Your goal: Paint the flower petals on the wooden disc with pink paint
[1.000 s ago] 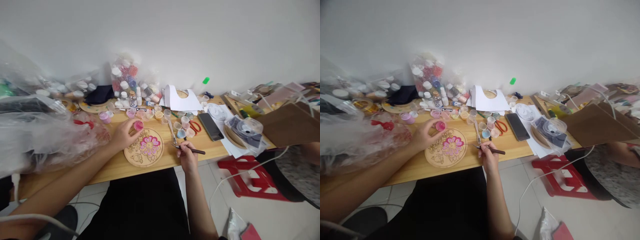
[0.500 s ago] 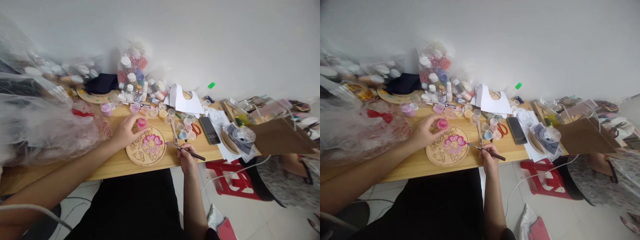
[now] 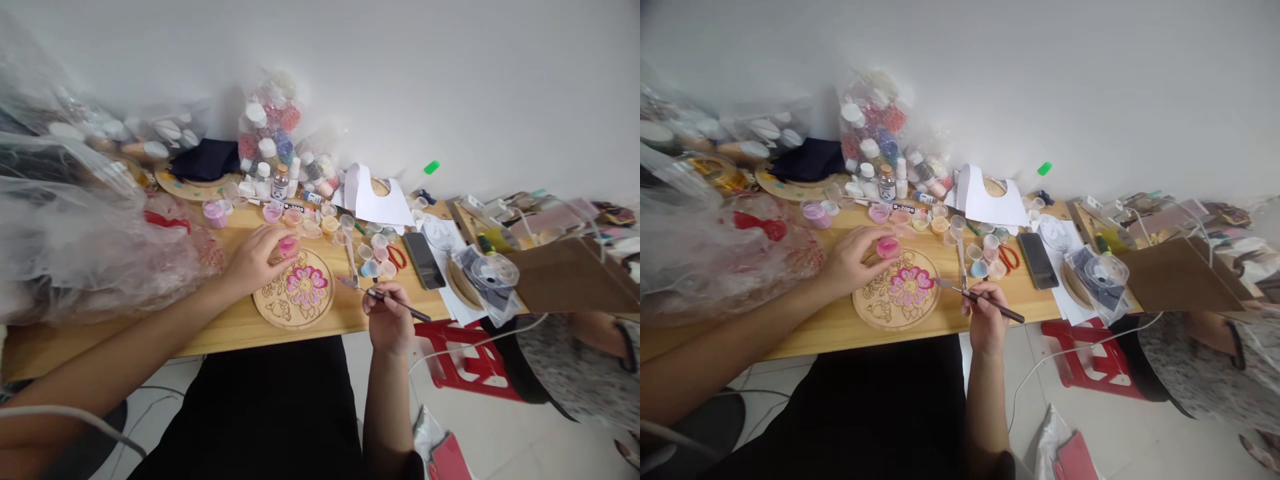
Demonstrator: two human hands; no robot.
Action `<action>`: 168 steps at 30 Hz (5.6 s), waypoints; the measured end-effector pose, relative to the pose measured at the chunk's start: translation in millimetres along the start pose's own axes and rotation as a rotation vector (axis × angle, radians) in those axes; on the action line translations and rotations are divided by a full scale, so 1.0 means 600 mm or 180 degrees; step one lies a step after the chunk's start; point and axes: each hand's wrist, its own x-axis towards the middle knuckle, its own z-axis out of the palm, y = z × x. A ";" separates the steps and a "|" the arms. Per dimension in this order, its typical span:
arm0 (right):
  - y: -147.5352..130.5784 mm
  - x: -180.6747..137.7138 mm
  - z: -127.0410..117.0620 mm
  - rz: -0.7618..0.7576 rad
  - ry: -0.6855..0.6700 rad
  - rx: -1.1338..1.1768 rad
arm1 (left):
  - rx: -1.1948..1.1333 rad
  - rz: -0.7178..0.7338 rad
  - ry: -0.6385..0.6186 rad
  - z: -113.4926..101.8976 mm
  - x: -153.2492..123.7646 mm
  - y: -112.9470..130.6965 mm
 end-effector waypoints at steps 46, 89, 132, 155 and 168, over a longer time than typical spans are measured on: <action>-0.027 -0.006 0.052 -0.0101 -0.0086 -0.0202 | 0.0026 0.0279 0.0193 -0.004 0.004 0.015; 0.046 0.033 0.119 0.0550 -0.0191 -0.0374 | 0.0035 0.0264 -0.0297 -0.009 0.003 0.012; 0.010 -0.048 0.005 0.0302 0.0814 -0.0499 | -0.0025 -0.0327 -0.0430 -0.009 0.003 0.001; 0.016 -0.078 0.008 -0.0086 0.0664 -0.1419 | 0.0009 -0.0421 -0.0307 -0.007 0.003 -0.003; 0.001 -0.091 0.006 -0.0321 0.0435 -0.2142 | -0.0072 -0.0848 -0.0552 -0.009 0.007 0.003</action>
